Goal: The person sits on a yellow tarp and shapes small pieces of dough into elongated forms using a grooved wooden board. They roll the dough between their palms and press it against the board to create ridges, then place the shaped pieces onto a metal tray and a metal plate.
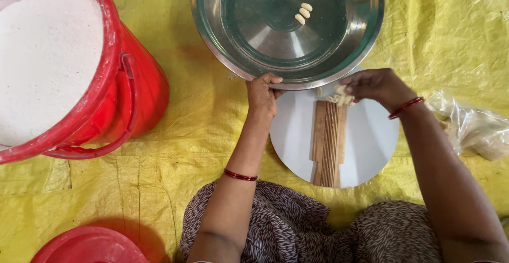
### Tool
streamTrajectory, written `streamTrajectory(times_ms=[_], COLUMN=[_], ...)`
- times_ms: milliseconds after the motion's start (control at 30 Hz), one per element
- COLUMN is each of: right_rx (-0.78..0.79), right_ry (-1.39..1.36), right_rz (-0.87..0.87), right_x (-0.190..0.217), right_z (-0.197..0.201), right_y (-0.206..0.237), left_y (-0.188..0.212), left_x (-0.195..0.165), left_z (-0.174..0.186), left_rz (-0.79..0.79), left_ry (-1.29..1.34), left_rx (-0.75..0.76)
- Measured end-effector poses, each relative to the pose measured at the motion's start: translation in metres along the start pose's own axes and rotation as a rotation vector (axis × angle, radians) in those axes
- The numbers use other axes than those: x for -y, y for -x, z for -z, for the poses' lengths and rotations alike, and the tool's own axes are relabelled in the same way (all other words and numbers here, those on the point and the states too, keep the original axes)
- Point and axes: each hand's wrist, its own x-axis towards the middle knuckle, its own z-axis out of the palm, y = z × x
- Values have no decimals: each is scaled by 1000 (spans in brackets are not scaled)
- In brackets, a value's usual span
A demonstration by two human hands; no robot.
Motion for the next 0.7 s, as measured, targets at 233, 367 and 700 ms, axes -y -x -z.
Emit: streamTrajectory(times_ms=[233, 367, 700], right_rx=[402, 641, -139], right_ry=[-1205, -1357, 368], right_rz=[-37, -196, -253], right_x=[-40, -50, 3], right_z=[39, 24, -3], right_y=[13, 6, 9], left_y=[-4, -1, -4], left_x=[5, 6, 3], left_z=[2, -1, 2], left_rz=[33, 26, 16], left_ry=[-12, -43, -35], left_rx=[7, 24, -36])
